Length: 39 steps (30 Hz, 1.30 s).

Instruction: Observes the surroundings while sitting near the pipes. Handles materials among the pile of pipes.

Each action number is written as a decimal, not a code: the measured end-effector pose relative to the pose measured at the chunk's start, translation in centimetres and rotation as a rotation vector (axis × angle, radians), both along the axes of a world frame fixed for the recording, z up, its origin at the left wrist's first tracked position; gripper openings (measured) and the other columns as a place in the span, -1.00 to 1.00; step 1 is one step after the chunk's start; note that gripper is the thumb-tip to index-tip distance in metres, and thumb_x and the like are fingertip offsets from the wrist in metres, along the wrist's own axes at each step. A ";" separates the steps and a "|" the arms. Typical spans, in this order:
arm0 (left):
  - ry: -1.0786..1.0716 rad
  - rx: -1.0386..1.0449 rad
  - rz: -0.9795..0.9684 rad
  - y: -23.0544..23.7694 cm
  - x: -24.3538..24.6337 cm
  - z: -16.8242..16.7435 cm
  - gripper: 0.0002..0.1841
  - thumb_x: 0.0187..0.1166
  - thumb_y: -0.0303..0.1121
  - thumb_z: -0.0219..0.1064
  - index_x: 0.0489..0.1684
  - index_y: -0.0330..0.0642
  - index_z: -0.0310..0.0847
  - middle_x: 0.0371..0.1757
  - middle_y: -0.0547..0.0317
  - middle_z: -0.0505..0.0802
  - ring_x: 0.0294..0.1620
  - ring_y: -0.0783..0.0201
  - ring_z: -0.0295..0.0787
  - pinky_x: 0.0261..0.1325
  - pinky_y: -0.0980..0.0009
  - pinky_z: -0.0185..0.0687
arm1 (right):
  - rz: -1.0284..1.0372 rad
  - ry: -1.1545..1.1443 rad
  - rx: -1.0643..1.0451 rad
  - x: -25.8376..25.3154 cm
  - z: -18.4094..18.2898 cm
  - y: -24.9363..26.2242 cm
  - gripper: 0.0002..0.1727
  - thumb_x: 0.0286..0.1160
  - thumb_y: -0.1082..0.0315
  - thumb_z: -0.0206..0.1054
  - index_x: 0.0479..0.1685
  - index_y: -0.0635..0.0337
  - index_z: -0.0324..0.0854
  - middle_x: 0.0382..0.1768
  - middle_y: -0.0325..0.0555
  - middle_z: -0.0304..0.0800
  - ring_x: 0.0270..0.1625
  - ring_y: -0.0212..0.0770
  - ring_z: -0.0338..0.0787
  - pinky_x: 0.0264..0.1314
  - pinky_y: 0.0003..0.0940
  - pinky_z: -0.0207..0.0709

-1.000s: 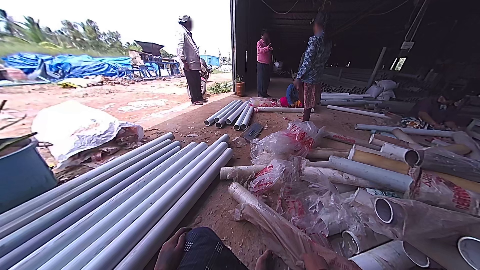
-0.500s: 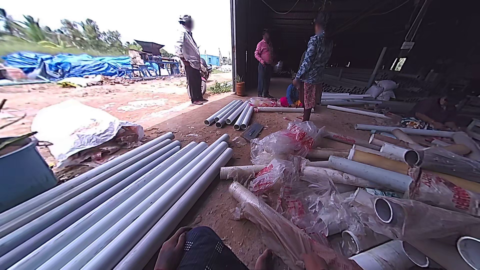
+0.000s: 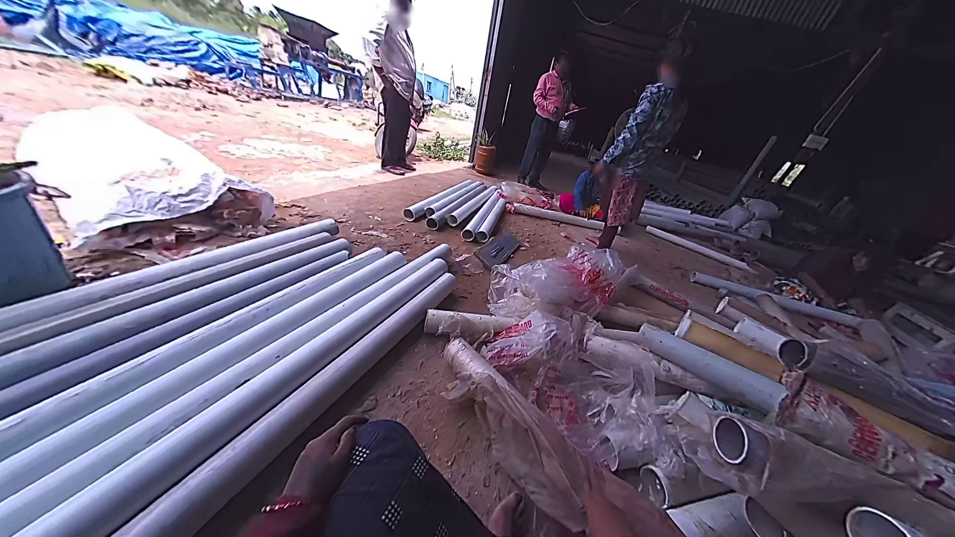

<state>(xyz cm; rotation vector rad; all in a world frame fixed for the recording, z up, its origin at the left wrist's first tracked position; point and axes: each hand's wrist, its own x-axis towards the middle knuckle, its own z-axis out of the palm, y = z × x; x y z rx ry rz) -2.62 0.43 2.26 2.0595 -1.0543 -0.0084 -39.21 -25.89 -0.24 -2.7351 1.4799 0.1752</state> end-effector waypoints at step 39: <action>-0.449 0.500 -0.833 -19.2 -14.6 -11.6 -0.28 0.58 -0.72 0.08 0.81 0.00 0.31 0.82 -0.26 0.33 0.89 -0.36 -0.04 0.77 -0.50 -0.45 | -1.646 -0.122 0.534 -34.3 4.3 21.9 -0.57 0.67 0.22 0.34 0.24 0.46 0.67 0.27 0.42 0.74 0.38 0.34 0.73 0.42 0.33 0.49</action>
